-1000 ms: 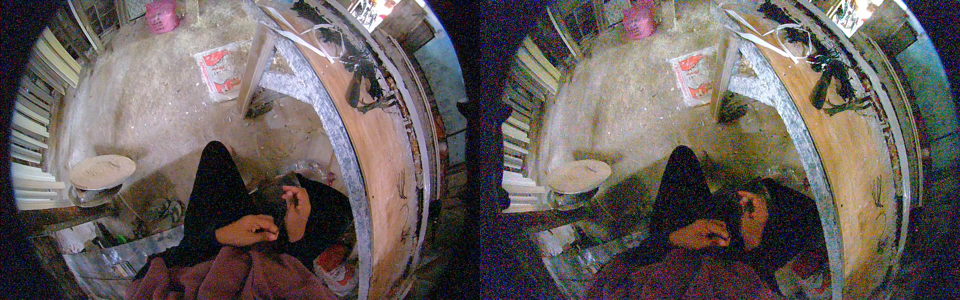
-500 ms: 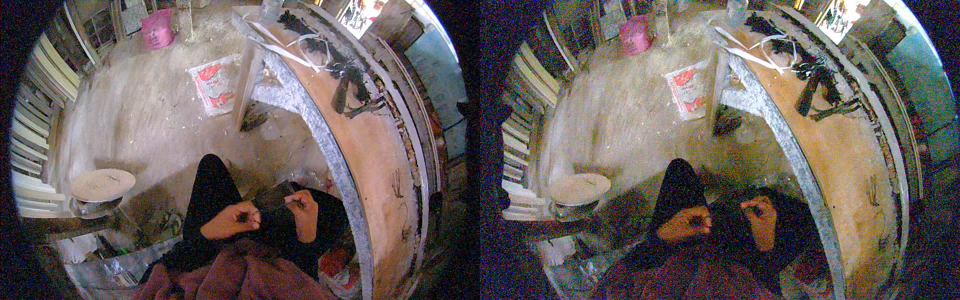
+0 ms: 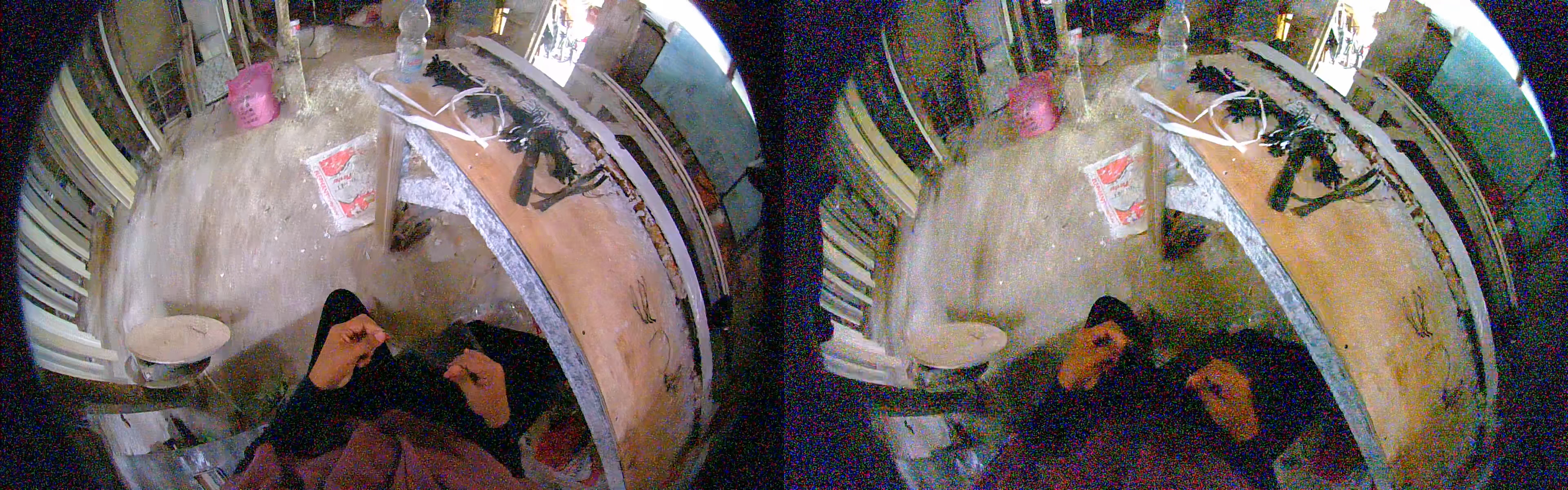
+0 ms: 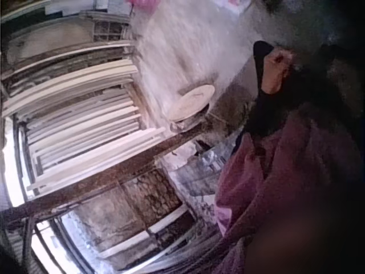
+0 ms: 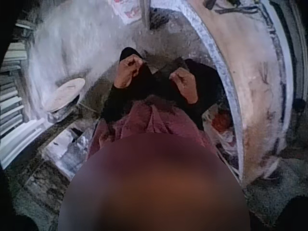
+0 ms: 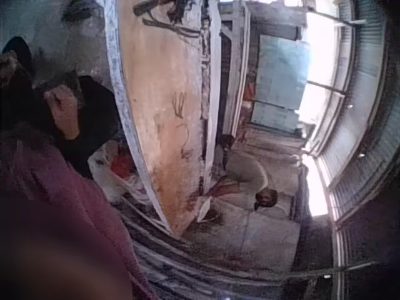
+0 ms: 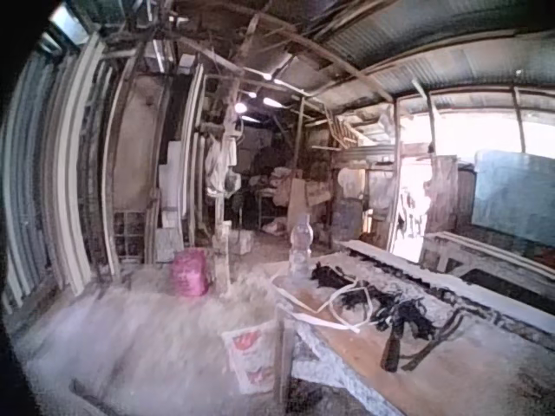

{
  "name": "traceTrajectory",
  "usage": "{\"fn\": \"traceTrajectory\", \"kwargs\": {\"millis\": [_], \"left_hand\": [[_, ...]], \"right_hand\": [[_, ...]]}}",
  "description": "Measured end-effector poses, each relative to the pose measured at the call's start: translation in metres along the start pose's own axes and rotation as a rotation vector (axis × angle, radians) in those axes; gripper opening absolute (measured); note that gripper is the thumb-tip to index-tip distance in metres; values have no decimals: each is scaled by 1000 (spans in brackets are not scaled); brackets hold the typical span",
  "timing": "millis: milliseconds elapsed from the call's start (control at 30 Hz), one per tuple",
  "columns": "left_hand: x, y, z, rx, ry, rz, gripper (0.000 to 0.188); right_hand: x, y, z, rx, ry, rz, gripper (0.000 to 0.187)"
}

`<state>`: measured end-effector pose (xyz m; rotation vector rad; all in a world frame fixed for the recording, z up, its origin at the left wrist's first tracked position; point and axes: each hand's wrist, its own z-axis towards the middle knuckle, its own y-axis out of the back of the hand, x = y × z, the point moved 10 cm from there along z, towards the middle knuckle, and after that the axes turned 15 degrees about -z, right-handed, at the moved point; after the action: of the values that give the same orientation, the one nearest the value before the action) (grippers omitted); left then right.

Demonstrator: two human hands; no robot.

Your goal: The person sits on the floor and repeatedly picks up black cable pieces from a wooden table, trims or strips small sections by hand, and places the pieces back on the table. The person continues this repetitive handling throughout the clip.

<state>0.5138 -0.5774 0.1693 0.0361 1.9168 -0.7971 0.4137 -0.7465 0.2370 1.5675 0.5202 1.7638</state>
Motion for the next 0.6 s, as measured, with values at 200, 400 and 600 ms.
{"fn": "traceTrajectory", "kwargs": {"millis": [200, 400, 600], "left_hand": [[6, -12, 19, -62, 8, -249, 8], [5, -69, 57, 15, -29, -408, 7], [-6, -184, 83, 407, 78, -43, 15]], "right_hand": [[39, -16, -16, 42, 183, -105, 8], [32, 19, -17, -255, 185, 10, 9], [-4, 98, -30, -247, 202, -36, 10]]}}
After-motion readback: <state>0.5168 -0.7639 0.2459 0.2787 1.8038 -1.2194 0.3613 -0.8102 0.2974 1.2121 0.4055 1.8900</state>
